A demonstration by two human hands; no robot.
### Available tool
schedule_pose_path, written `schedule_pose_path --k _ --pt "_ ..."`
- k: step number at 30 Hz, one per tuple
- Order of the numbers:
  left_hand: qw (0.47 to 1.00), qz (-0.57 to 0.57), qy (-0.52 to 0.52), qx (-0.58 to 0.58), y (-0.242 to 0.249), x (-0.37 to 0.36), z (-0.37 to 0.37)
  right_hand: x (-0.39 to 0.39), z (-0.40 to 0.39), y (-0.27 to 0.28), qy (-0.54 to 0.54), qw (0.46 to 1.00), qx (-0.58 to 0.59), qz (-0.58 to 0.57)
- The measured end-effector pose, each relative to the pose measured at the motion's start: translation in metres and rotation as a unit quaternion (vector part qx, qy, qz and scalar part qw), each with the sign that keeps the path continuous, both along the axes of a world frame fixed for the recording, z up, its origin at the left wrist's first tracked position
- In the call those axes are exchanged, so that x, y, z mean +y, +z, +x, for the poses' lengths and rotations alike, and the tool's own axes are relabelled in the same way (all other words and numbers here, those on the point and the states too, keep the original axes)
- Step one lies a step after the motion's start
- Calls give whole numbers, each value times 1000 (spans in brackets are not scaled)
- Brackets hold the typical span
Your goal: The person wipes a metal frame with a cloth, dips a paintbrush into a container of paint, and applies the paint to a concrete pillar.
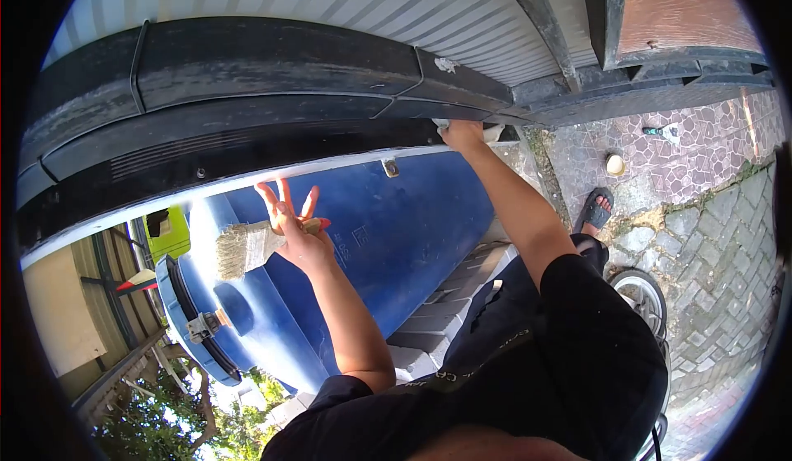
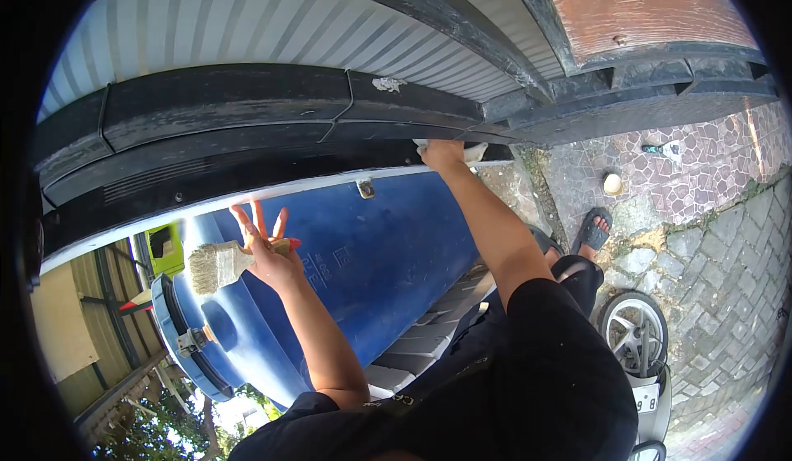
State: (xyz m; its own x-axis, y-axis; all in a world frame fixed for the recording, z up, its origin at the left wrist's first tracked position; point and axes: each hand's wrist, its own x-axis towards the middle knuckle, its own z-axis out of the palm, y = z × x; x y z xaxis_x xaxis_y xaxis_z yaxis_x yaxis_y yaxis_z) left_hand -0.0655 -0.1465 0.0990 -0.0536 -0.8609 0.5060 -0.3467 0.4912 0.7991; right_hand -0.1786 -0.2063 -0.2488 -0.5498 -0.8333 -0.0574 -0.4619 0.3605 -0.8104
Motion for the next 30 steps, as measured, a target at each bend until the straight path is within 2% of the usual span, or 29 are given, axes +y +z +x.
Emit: schedule_pose_path --k 1,2,4,6,7,9,10,12,14,15,16,18,20,22,24,25,28,30 --pt "1000 4 10 9 -1 3 -2 7 -12 -7 79 987 -80 114" --pt "1000 5 19 17 -1 4 -5 13 -22 -13 158 949 -155 224" --pt "1000 23 7 18 4 6 -4 39 -22 -28 51 964 -136 223" --pt "999 40 -30 20 6 4 3 56 -20 -39 18 966 -178 188" --pt "998 39 -43 20 6 3 5 62 -19 -27 21 968 -175 181" --pt "999 34 -26 9 4 1 5 77 -26 0 16 975 -192 108" --pt "999 34 -26 14 3 1 6 84 -31 25 22 976 -188 107" --pt "999 41 -23 24 4 2 4 90 -39 92 27 982 -185 -42" --pt "998 33 -34 37 2 0 7 82 -38 134 -13 977 -93 -192" --pt "998 36 -33 37 2 2 8 81 -42 161 16 969 -134 -207" --pt "998 38 -35 32 4 3 8 78 -46 189 43 958 -177 -221" --pt "998 48 -44 21 6 1 7 64 -44 232 82 916 -231 -318" --pt "998 46 -46 28 6 2 9 36 -27 259 89 860 -244 -440" --pt "997 55 -47 -1 8 2 12 20 -21 288 127 817 -260 -499" --pt "997 61 -45 12 7 -1 17 10 -13 289 131 843 -253 -456" --pt "997 58 -58 -7 6 0 19 21 -35 294 222 885 -281 -298" --pt "996 63 -60 -23 8 -2 20 4 -26 239 140 920 -240 -277" --pt "997 48 -66 11 5 -5 21 -16 -11 174 80 928 -209 -296"
